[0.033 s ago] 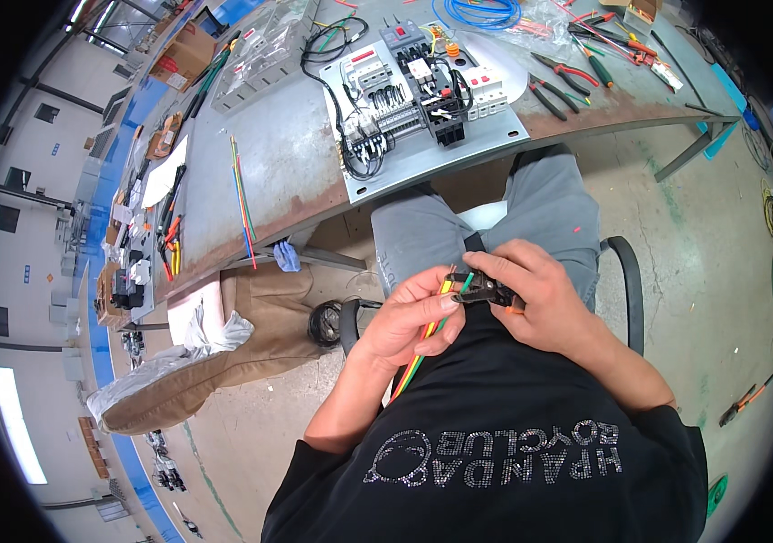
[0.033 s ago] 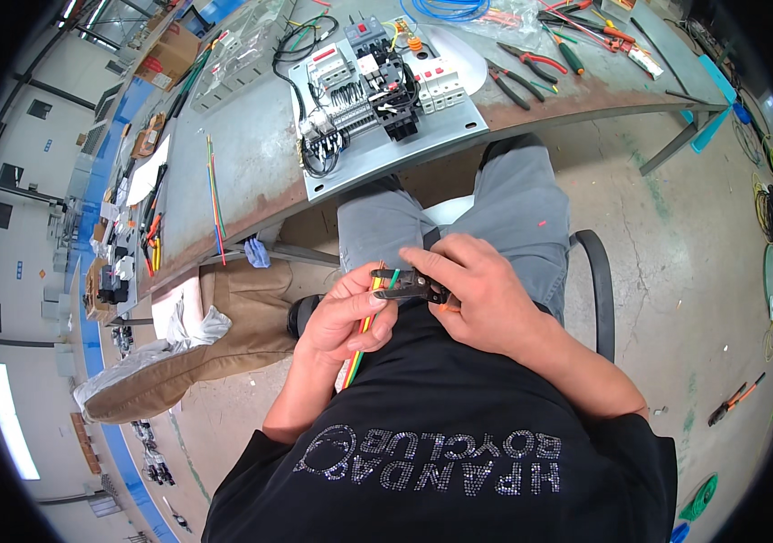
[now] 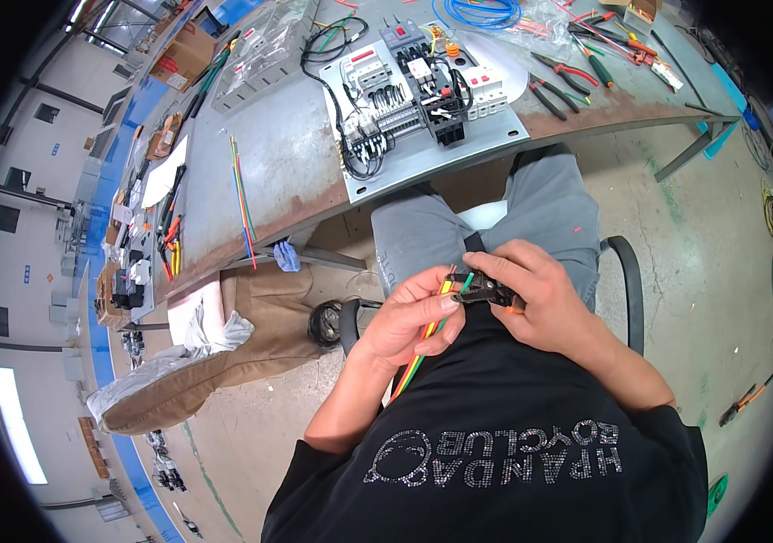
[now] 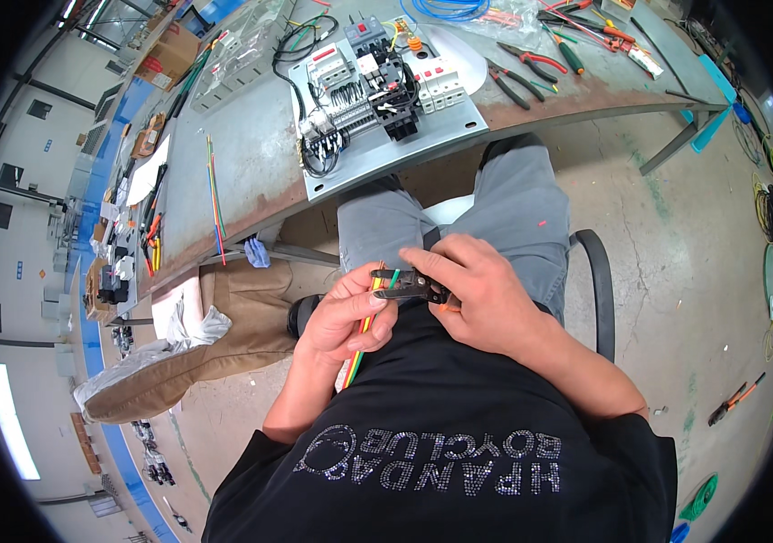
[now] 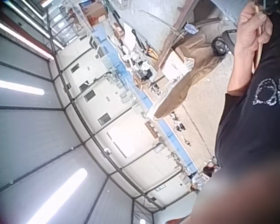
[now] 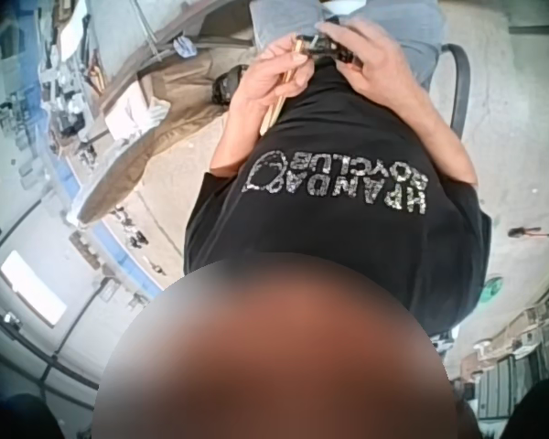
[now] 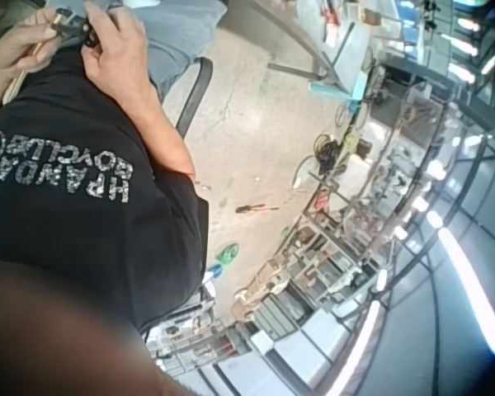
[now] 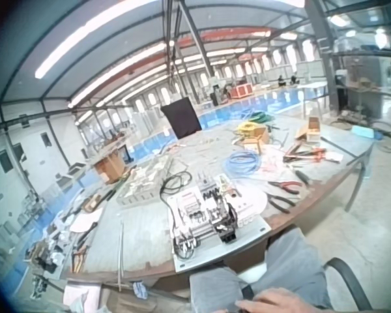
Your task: The person strips the insulation from several colored electrical wires using pliers and a knife. They hold the wires in one hand and use the tools in the other to remove the outer coating, then place the stripped wires on the workbench.
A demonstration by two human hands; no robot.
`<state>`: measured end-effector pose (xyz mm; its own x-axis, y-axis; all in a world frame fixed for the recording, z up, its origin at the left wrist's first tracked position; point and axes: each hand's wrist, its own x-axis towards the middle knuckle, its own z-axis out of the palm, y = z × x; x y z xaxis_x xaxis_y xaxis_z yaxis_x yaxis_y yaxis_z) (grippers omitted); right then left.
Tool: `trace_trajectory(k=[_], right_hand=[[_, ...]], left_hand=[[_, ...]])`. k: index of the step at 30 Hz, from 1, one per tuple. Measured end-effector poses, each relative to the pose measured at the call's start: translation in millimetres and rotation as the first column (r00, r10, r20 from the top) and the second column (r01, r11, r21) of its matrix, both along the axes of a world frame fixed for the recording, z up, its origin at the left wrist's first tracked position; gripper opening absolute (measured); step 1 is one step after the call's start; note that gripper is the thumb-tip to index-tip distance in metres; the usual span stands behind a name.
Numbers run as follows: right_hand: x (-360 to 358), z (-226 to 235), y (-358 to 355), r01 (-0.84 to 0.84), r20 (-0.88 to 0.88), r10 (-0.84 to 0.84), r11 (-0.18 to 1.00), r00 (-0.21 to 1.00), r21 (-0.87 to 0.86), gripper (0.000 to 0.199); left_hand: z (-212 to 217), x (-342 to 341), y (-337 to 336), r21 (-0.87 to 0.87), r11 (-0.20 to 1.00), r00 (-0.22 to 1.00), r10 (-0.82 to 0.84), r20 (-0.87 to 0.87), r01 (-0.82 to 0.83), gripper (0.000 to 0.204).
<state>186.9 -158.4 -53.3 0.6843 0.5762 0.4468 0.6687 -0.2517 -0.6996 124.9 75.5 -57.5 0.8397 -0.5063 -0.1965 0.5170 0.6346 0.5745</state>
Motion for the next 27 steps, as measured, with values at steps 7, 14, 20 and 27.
trace_trajectory(k=[7,14,20,27], right_hand=[[-1,0,-2,-0.032,-0.084,0.032,0.999,0.996,0.003,0.063],[0,0,-4,-0.022,-0.104,0.022,1.0,0.994,-0.007,0.059],[1,-15,-6,-0.012,-0.143,0.013,1.0,0.99,0.008,0.058],[2,-24,-4,0.021,-0.128,-0.019,1.0,0.992,0.015,0.056]], left_hand=[[-2,-2,0,0.017,1.0,1.0,0.009,-0.007,-0.009,0.017],[-1,-1,-4,0.007,1.0,1.0,-0.011,0.008,0.011,0.017],[-6,0,-9,0.036,0.999,0.999,-0.001,-0.038,0.003,0.018],[-9,3,-14,0.051,0.998,0.995,0.048,-0.089,-0.043,0.015]])
